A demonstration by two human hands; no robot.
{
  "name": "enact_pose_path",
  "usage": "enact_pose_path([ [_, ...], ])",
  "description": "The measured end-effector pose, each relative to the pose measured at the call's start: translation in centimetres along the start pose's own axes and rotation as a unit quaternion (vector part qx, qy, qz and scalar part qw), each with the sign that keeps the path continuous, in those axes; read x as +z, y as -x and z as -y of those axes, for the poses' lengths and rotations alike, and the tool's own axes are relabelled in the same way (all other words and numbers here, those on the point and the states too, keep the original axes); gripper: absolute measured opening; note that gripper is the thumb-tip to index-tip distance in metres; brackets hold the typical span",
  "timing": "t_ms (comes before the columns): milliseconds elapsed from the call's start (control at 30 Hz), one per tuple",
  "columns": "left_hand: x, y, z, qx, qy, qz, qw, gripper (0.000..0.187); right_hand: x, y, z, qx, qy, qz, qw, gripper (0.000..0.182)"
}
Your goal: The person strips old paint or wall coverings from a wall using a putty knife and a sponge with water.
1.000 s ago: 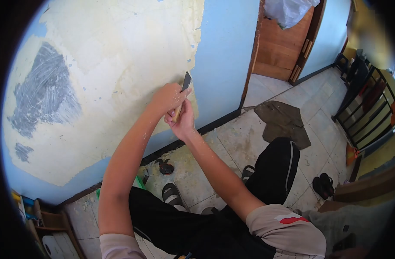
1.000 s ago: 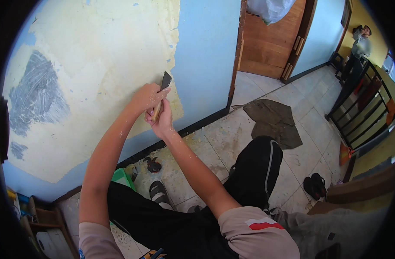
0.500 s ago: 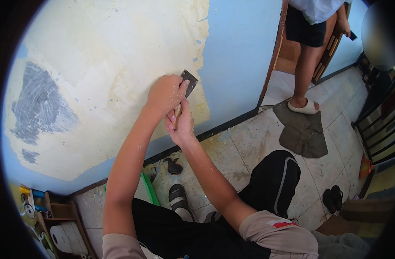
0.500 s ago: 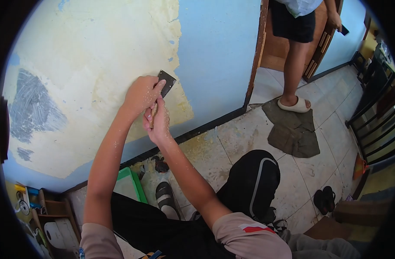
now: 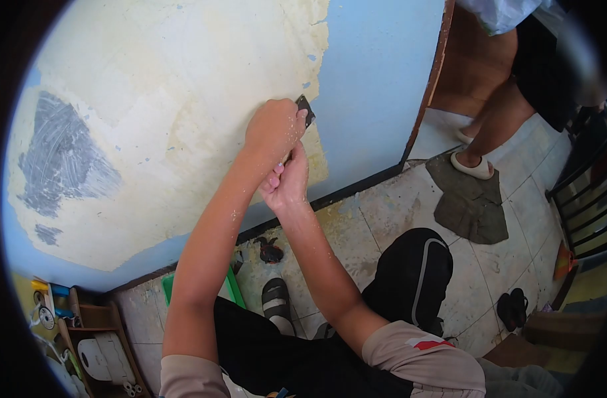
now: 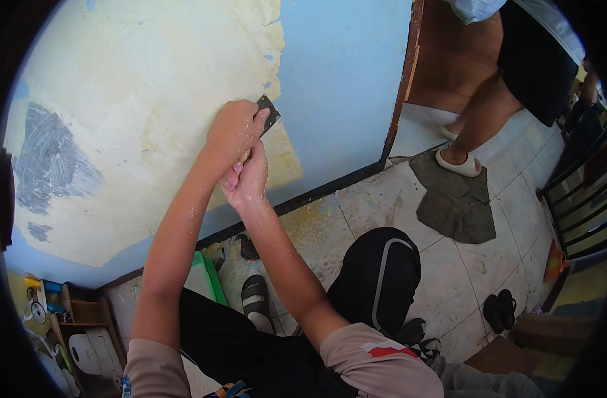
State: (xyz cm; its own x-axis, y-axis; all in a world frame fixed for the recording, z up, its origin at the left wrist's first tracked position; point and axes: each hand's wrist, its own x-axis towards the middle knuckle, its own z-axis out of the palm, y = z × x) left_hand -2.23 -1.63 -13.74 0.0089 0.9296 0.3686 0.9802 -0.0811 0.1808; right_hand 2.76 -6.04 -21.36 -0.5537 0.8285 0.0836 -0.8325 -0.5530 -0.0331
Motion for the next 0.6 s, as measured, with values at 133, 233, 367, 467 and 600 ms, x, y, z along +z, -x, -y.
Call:
enact_pose_path([
  [133, -0.2, -0.1, -0.5, -0.009, 0.008, -0.002, 1.0, 0.037, 0.7, 0.1, 0.0, 0.006, -0.022, -0.013, 1.0, 0.044],
  [233, -0.3, -0.6, -0.9, -0.021, 0.014, 0.007, 1.0, 0.036, 1.6, 0.1, 0.1, -0.024, -0.023, -0.016, 0.999, 0.045],
  [367, -0.7, -0.9, -1.4, -0.018, 0.015, 0.024, 0.999, 0.035, 2.0, 0.1, 0.3, -0.014, -0.019, -0.035, 0.999, 0.047],
  [467, -0.8, -1.3, -1.4, 0.005, 0.009, 0.026, 1.0, 0.034, 1.1, -1.2, 0.4, -0.043, -0.049, 0.013, 0.998, 0.044],
  [600, 1.0, -1.8, -1.5, 0.067, -0.003, -0.01, 0.998, 0.033, 1.5, -2.5, 0.5, -0.125, -0.025, 0.082, 0.988, 0.032],
])
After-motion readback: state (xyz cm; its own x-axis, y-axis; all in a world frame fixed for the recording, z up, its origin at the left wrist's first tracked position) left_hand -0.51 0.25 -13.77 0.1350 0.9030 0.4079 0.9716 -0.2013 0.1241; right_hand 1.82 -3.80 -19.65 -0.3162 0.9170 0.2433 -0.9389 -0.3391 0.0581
